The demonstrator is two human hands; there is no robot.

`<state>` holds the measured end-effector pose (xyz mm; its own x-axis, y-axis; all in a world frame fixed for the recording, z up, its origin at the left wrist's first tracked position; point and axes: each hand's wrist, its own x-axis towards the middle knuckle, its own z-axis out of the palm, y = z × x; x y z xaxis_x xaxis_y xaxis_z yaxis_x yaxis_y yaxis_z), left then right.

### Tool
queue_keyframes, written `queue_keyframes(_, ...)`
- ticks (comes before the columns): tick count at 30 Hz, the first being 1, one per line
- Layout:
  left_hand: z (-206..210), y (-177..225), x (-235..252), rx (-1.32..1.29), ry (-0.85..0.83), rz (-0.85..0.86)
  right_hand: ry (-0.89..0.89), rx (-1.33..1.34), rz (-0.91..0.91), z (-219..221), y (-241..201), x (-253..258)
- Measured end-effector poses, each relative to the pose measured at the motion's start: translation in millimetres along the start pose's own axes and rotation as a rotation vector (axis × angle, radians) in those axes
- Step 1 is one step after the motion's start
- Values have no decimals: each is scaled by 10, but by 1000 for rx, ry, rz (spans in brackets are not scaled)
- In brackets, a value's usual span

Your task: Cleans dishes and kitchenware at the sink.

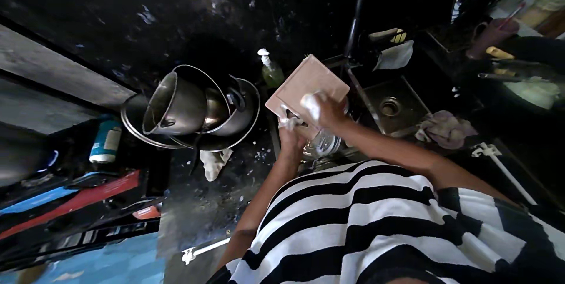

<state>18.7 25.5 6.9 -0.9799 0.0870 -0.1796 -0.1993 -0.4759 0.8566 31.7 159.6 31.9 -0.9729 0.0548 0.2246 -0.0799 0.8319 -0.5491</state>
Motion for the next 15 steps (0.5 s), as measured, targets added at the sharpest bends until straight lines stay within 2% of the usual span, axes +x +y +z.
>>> queue_keyframes(2,13,-23,-10,37,16,-11,-31,12,-197,146,-70,-75)
queue_keyframes(4,-5,-14,-50,71,26,-19,22,-50,-203,111,172,-10)
queue_keyframes(7,-27,-23,-71,20,-10,-21,47,-79,185,-157,576,219)
queue_keyframes(8,-21,-46,-73,5,-5,-24,48,-90,239,-179,610,227)
queue_keyframes(10,-7,-65,-70,9,12,-33,-9,-69,155,-110,423,78)
queue_keyframes(12,-4,-95,-13,44,11,-18,-13,-53,-137,85,299,-60)
queue_keyframes(13,-32,-120,24,83,-11,-2,-25,-31,-217,160,374,-45)
queue_keyframes(15,-110,-138,83,221,-3,23,-108,-33,-109,160,716,86)
